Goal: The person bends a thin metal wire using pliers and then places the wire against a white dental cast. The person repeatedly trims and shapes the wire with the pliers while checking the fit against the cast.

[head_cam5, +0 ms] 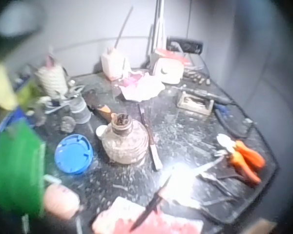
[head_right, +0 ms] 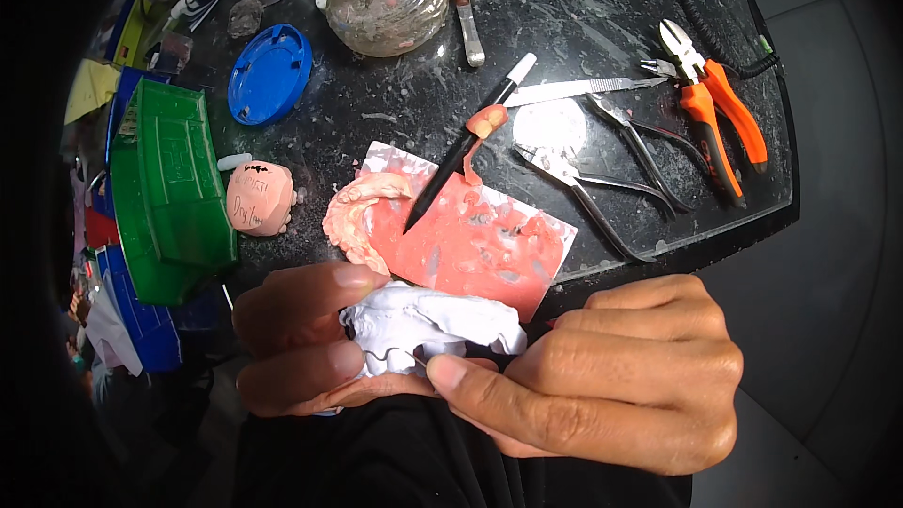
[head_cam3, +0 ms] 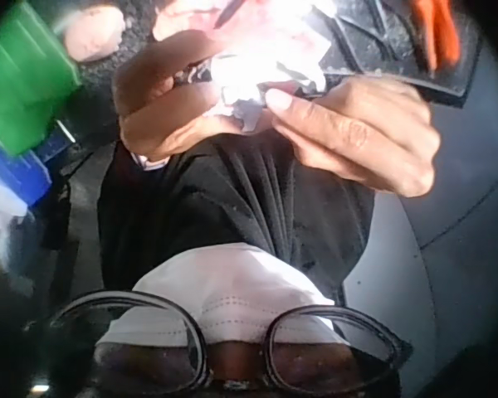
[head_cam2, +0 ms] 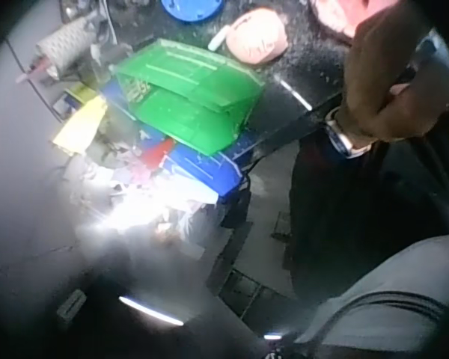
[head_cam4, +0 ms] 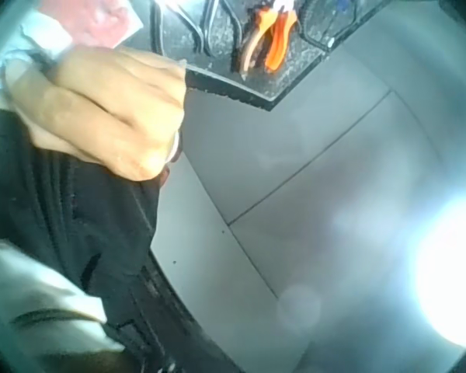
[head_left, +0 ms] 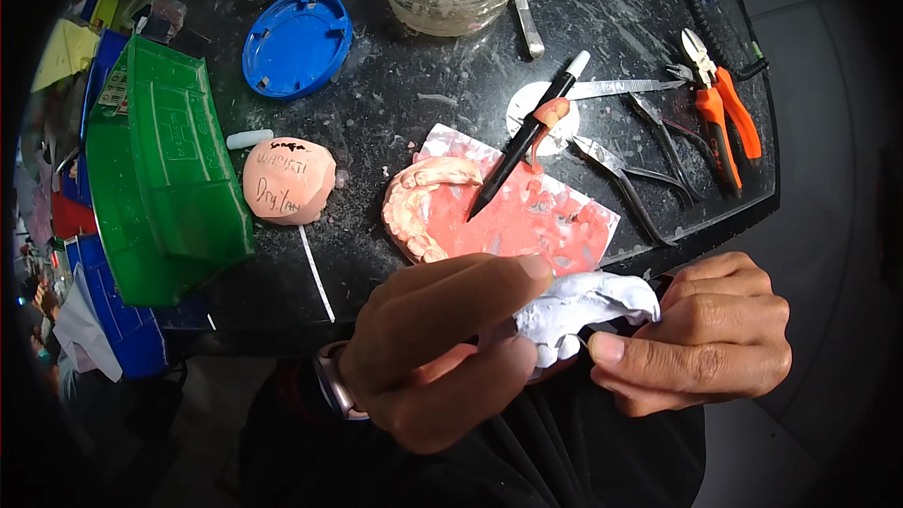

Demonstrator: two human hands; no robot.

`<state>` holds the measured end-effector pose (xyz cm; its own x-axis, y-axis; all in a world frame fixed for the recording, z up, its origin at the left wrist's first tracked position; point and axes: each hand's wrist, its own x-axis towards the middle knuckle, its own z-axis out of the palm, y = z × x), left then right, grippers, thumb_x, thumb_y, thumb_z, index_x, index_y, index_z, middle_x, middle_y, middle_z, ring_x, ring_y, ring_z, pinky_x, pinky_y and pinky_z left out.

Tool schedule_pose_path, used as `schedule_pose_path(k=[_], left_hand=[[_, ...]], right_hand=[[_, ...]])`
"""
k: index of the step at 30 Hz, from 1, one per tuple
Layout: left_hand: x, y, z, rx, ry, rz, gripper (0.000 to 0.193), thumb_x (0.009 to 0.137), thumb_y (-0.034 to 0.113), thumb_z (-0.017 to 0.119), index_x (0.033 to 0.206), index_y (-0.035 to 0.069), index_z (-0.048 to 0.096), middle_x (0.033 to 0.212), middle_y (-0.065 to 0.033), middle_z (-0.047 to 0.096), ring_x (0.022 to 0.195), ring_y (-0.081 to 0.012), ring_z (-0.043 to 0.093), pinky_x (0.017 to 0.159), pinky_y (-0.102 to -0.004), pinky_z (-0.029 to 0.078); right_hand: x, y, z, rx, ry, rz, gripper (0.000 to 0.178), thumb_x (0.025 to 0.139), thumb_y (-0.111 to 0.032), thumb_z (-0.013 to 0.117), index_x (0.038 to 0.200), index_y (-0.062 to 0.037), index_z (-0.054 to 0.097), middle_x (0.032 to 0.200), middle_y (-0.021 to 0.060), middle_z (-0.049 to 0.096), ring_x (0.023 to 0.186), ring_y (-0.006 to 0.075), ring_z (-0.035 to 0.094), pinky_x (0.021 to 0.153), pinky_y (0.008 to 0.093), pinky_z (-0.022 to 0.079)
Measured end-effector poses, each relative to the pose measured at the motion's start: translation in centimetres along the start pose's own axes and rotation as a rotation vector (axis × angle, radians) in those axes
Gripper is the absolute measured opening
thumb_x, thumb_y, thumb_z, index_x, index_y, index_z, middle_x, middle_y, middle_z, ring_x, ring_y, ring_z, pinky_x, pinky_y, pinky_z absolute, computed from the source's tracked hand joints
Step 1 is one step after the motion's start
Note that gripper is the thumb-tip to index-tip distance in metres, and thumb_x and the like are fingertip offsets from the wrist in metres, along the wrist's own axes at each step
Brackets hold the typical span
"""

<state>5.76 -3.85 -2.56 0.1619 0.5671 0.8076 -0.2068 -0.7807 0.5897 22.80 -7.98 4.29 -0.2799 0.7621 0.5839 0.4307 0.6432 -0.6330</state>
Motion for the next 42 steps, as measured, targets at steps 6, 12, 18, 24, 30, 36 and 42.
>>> schedule_pose_path(k=[6, 12, 18, 24, 30, 36, 42], left_hand=[[0.6, 0.2, -0.3, -0.043, 0.002, -0.013, 0.036, 0.059, -0.007, 0.071, 0.089, -0.002, 0.052, 0.101, -0.0292, 0.055, 0.078, -0.0332, 0.064, 0.061, -0.0361, 0.058], [-0.2, -0.5, -0.5, -0.158, 0.016, 0.006, 0.033, 0.061, -0.006, 0.069, 0.088, -0.005, 0.050, 0.106, -0.0331, 0.051, 0.078, -0.0362, 0.064, 0.062, -0.0409, 0.058], [0.1, 0.2, -1.2, -0.159, -0.091, -0.047, 0.036, 0.063, -0.007, 0.069, 0.095, -0.004, 0.052, 0.109, -0.0316, 0.050, 0.086, -0.0369, 0.062, 0.068, -0.0411, 0.057], [0.1, 0.5, -1.1, -0.103, -0.069, -0.096, 0.037, 0.063, -0.005, 0.071, 0.097, -0.002, 0.055, 0.110, -0.0288, 0.051, 0.089, -0.0346, 0.062, 0.070, -0.0374, 0.057], [0.1, 0.4, -1.0, -0.097, -0.072, -0.079, 0.038, 0.064, -0.004, 0.071, 0.099, 0.000, 0.056, 0.111, -0.0267, 0.051, 0.089, -0.0335, 0.062, 0.070, -0.0363, 0.056], [-0.2, 0.7, -0.6, -0.052, -0.048, -0.077, 0.036, 0.064, -0.005, 0.070, 0.096, 0.002, 0.056, 0.111, -0.0248, 0.051, 0.087, -0.0320, 0.063, 0.069, -0.0355, 0.057], [0.2, 0.8, 0.6, 0.073, 0.118, -0.016, 0.035, 0.061, -0.004, 0.070, 0.091, 0.003, 0.055, 0.100, -0.0235, 0.056, 0.076, -0.0287, 0.064, 0.057, -0.0307, 0.057]], right_hand=[[-0.1, 0.1, -0.2, -0.002, 0.002, 0.004, 0.030, 0.058, -0.009, 0.083, 0.084, -0.0004, 0.071, 0.050, -0.0035, 0.046, 0.038, 0.0024, 0.042, 0.032, 0.0165, 0.025], [0.1, 0.8, -0.4, 0.039, -0.054, 0.003, 0.030, 0.059, -0.011, 0.083, 0.085, -0.0011, 0.071, 0.050, -0.0036, 0.046, 0.038, 0.0021, 0.041, 0.032, 0.0162, 0.026], [0.2, 0.6, -0.4, 0.032, -0.030, 0.010, 0.029, 0.059, -0.011, 0.083, 0.084, -0.0020, 0.071, 0.050, -0.0037, 0.045, 0.037, 0.0019, 0.040, 0.031, 0.0161, 0.025], [0.2, 0.7, -0.6, 0.038, -0.055, 0.009, 0.030, 0.058, -0.011, 0.084, 0.084, -0.0020, 0.071, 0.050, -0.0035, 0.045, 0.037, 0.0018, 0.040, 0.031, 0.0162, 0.025], [0.3, 0.6, -0.6, 0.031, -0.061, 0.003, 0.030, 0.058, -0.010, 0.084, 0.084, -0.0019, 0.071, 0.050, -0.0036, 0.045, 0.038, 0.0017, 0.040, 0.032, 0.0163, 0.025], [0.2, 0.3, -0.4, 0.018, -0.037, 0.003, 0.031, 0.057, -0.011, 0.084, 0.084, -0.0018, 0.071, 0.051, -0.0036, 0.045, 0.038, 0.0016, 0.040, 0.032, 0.0163, 0.025], [0.4, -0.4, -0.4, 0.003, -0.008, 0.017, 0.029, 0.058, -0.008, 0.083, 0.084, -0.0032, 0.071, 0.049, -0.0041, 0.046, 0.037, 0.0012, 0.040, 0.033, 0.0144, 0.024]])
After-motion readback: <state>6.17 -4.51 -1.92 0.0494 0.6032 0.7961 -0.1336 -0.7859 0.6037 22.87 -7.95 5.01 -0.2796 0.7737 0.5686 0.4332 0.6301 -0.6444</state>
